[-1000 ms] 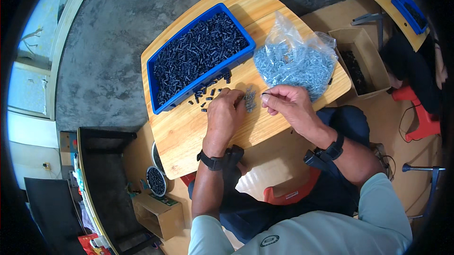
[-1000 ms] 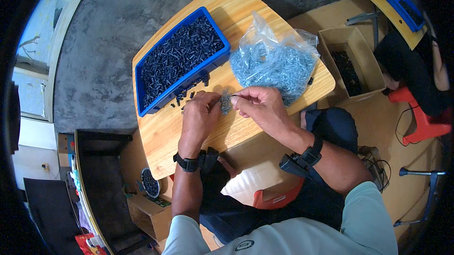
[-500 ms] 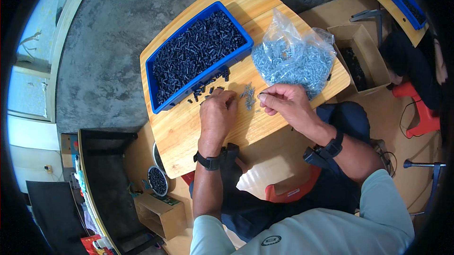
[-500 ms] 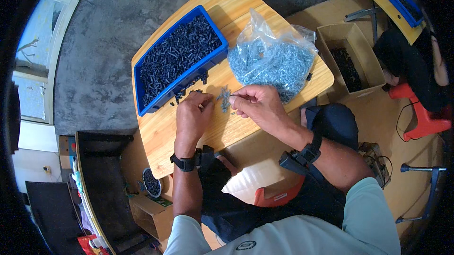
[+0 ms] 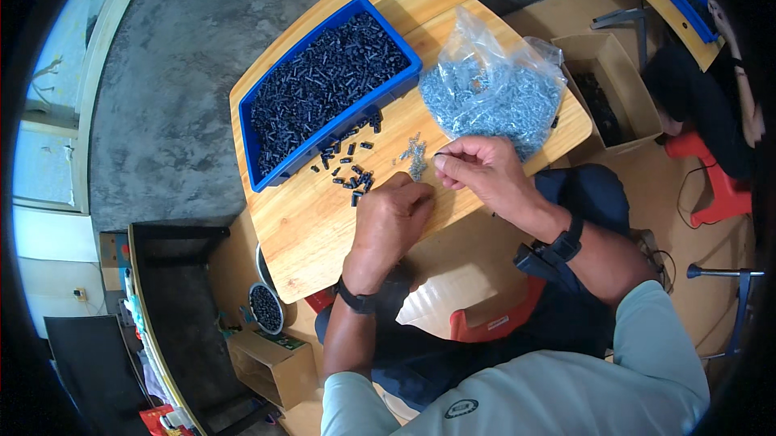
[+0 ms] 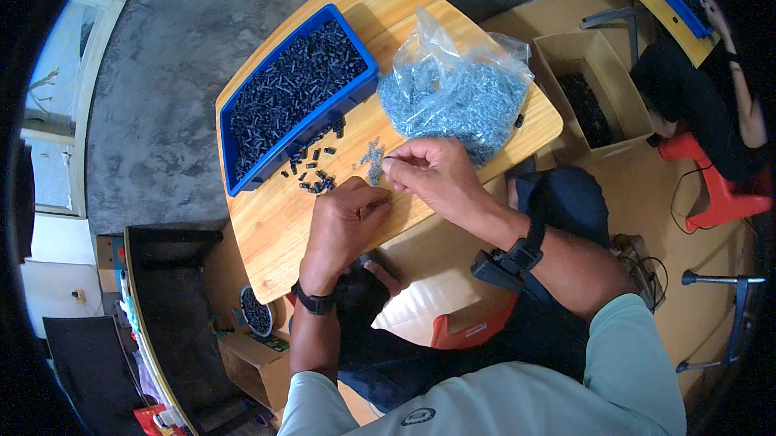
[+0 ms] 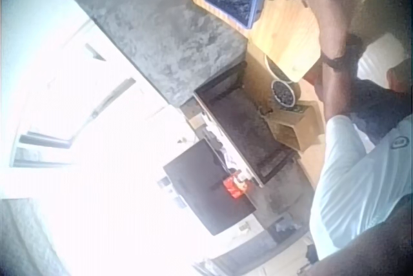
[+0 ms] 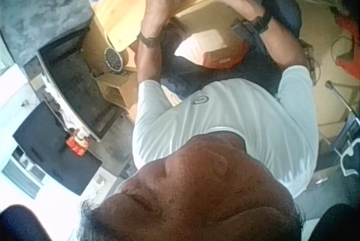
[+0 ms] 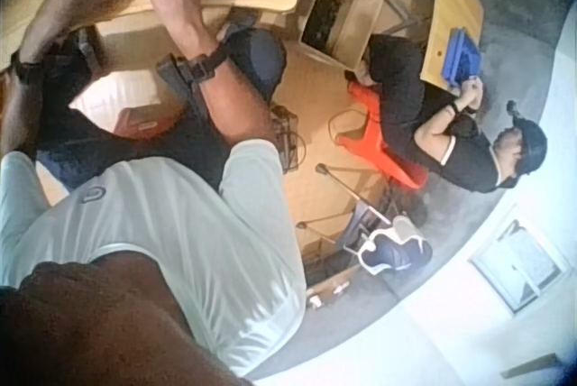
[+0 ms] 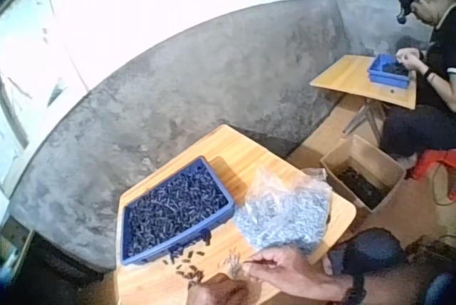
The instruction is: The person is assembling small plastic and metal components, inserting pins or small plastic bits into another part.
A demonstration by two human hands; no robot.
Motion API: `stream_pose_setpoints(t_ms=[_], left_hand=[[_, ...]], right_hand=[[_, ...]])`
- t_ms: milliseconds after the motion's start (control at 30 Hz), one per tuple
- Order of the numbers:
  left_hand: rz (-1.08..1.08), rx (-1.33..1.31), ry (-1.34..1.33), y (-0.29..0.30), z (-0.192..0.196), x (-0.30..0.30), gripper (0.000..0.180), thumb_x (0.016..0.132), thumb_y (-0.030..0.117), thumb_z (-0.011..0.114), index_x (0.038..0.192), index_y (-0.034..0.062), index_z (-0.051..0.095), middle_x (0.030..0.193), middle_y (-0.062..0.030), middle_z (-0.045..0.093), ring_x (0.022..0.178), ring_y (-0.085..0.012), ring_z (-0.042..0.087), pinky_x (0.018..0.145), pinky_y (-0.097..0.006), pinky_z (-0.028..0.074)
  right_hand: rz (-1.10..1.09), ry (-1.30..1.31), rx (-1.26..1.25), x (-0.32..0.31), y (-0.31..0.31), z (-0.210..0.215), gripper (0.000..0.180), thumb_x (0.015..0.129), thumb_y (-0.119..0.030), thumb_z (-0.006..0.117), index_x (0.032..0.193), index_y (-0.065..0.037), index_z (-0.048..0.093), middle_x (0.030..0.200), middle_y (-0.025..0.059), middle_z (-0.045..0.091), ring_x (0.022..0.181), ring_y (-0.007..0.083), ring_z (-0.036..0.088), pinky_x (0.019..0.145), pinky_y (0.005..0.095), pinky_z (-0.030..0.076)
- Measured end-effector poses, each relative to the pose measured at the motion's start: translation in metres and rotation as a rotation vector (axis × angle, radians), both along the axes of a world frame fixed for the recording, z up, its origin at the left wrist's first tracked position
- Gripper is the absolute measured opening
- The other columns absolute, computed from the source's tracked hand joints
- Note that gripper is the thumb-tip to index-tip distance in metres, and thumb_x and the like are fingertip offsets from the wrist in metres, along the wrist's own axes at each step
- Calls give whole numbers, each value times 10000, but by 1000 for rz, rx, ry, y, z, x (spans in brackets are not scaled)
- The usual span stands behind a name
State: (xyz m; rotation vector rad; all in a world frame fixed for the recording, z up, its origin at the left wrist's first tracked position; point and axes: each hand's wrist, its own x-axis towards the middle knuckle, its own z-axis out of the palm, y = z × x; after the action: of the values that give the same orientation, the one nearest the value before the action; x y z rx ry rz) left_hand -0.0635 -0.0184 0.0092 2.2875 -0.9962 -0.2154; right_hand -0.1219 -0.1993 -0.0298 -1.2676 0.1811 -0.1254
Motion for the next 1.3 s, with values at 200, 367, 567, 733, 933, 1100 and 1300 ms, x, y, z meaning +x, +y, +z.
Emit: stream_pose_setpoints(t_ms=[200,367,567,733,933,1100,1300], left_hand=[[-5,-18,-102,-1,-14,-3,117,773,11,731,889,26,739,795,-130,663,667,-279,660,617,-351,515],[-40,90,-233,-4,-14,-7,159,794,-9,685,951,5,661,833,-177,651,712,-337,669,647,-378,532],[-29,-260,190,19,-10,12,94,882,8,677,946,-3,609,866,-68,620,653,-143,597,605,-278,481],[62,-468,391,22,-1,10,26,958,20,636,960,-2,622,903,-12,607,737,-47,549,651,-209,449],[-42,-500,441,22,1,8,24,946,-8,639,966,-14,629,912,-37,620,744,-63,589,650,-219,488],[-66,-467,380,24,1,9,25,923,-37,653,944,-28,642,914,-63,633,681,-88,611,595,-225,503],[-78,-444,302,22,4,8,24,914,-49,657,934,-36,659,904,-81,645,683,-95,626,593,-226,519]], right_hand=[[8,-15,-30,1,1,-1,197,937,-125,690,1008,57,707,853,54,712,749,70,632,684,222,525],[24,-36,-96,0,-1,-3,197,938,-132,692,1000,54,713,848,53,716,749,73,641,682,227,531],[62,-40,-85,-4,2,3,196,934,-125,696,1009,56,714,855,59,722,753,78,655,693,226,542],[142,-87,-47,-7,9,0,186,933,-107,705,1030,52,707,881,61,722,781,77,654,705,232,548],[150,-151,-231,-12,15,5,173,911,-89,738,1040,25,717,907,49,727,808,61,646,722,232,541],[138,-181,-262,-12,16,2,166,906,-93,745,1028,16,721,906,52,732,818,66,650,726,237,542],[110,-280,-363,-10,15,-3,189,906,-106,730,1037,29,715,891,101,736,780,100,673,681,259,549]])
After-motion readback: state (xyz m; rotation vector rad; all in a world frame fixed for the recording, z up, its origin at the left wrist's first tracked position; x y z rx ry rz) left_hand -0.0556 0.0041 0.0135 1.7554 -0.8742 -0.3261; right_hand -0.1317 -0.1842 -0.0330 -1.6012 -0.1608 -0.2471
